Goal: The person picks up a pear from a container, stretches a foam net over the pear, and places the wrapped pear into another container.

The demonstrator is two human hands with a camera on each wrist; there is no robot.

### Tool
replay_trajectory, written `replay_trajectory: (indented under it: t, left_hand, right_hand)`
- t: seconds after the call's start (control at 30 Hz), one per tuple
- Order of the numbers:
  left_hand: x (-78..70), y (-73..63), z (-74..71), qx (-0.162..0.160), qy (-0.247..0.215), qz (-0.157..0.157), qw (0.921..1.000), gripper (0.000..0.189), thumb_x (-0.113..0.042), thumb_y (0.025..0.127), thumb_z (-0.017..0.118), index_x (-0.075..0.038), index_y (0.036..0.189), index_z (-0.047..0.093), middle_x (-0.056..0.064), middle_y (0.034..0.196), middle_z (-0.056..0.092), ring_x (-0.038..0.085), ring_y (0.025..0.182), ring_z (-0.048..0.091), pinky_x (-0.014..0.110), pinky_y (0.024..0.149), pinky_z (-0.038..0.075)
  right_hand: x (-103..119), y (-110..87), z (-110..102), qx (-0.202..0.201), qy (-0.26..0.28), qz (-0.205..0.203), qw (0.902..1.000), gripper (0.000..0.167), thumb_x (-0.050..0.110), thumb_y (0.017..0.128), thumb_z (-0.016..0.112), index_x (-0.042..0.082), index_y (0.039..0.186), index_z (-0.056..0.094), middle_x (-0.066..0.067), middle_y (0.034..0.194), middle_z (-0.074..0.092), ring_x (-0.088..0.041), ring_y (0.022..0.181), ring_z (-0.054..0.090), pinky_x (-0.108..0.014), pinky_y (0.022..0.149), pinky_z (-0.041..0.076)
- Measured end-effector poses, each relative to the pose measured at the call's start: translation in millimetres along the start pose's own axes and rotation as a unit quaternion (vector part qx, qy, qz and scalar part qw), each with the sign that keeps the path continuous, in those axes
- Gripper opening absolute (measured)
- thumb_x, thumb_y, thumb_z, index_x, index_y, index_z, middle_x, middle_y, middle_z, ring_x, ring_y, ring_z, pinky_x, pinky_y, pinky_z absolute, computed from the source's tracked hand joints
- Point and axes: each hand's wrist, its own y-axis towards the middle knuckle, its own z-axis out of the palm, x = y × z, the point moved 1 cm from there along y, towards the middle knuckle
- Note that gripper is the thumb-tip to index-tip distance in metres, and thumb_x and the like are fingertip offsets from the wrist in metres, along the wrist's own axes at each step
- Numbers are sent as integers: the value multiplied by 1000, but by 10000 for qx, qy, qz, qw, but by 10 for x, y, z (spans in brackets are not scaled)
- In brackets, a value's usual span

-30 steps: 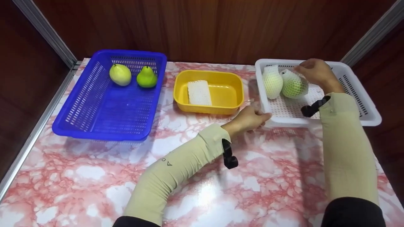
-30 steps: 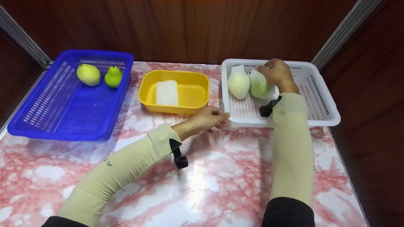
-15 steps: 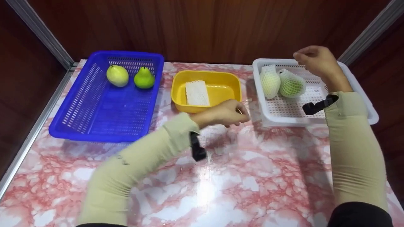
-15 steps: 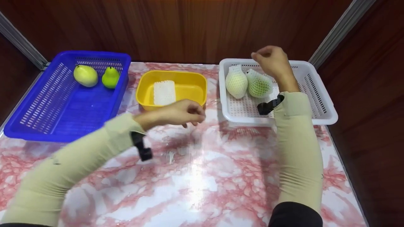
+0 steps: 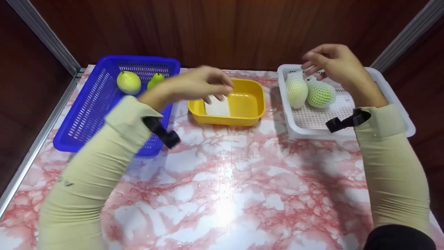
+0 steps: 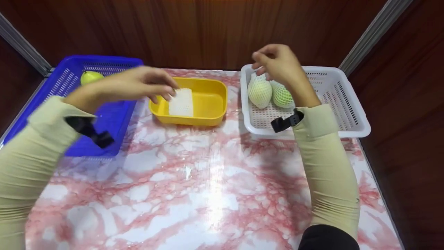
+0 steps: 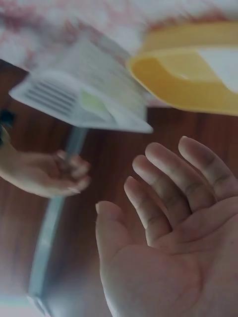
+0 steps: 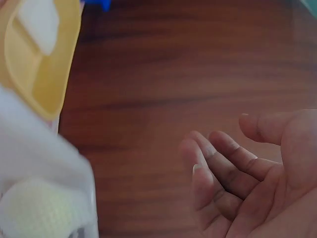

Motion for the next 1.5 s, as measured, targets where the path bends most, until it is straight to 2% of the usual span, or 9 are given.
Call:
replay_trajectory:
  t: [0.2,0.33,0.47,0.6,0.73,0.87,1.17,1.3,1.5]
  left_hand:
    - [129,-275,-509,-567,-170,-256,9979,36,-25,105,59,-3,133,60,11,119,68,18,101,66,24,74,58]
    - [311,-466,-868,-1167,-650,-291,9906,34,-22,105,59,-2,131,60,5,111,70,15,99,69,24,75,59]
    - [590,-589,-1172,-1773,-1691,-387,9687,28,-18,103,62,-3,126,60,2,104,71,15,96,70,24,72,60]
    - [864,-695,-1365,-2225,-2583,-533,9386,28,-15,101,64,-2,125,56,3,100,72,14,90,71,25,69,61]
    - [1062,-762,-1461,-2604,-2923,-807,9166,28,-15,101,65,-3,124,54,2,96,72,13,87,72,24,68,60]
    - [1212,-775,-1492,-2886,-3034,-1124,9011,22,-17,101,64,-6,119,56,1,94,72,12,84,71,23,67,60]
    - [1507,-747,-1447,-3610,-3283,-1287,8633,13,-15,103,61,-8,112,57,-1,89,66,9,78,68,21,60,57]
    - [1628,-766,-1446,-4117,-3125,-1453,8437,7,-13,103,59,-10,108,57,-3,88,63,7,74,66,19,57,55]
    - [1832,-753,-1444,-4589,-2452,-1893,8327,12,-19,100,62,-16,109,55,-5,101,56,3,81,59,15,60,52]
  right_hand:
    - [181,-118,274,237,-159,-255,9993,22,29,103,61,9,107,68,2,90,76,-11,75,69,-19,57,53]
    - [274,-195,465,445,-239,-398,9979,22,29,105,58,8,104,67,1,91,75,-12,76,70,-20,56,52]
    - [347,-249,671,685,-269,-564,9957,25,28,106,56,5,104,67,-2,94,76,-13,78,71,-21,58,53]
    - [389,-265,916,935,18,-578,9939,28,27,107,54,2,105,65,-7,95,75,-16,77,70,-23,58,55]
    - [401,-288,1188,1247,409,-541,9899,27,24,108,51,0,104,63,-11,92,74,-19,75,70,-23,55,54]
    - [418,-333,1470,1598,565,-461,9845,28,26,109,50,1,106,63,-14,94,73,-21,76,70,-24,57,53]
    - [370,-389,2044,2335,548,-298,9704,29,25,109,48,0,102,61,-14,89,74,-18,69,67,-24,53,50]
    - [305,-432,2258,2638,485,-261,9630,30,28,109,49,2,102,62,-14,90,74,-19,71,67,-24,54,50]
    - [205,-521,2575,3043,487,-165,9512,37,32,109,49,-2,108,63,-14,91,74,-20,72,68,-27,56,52]
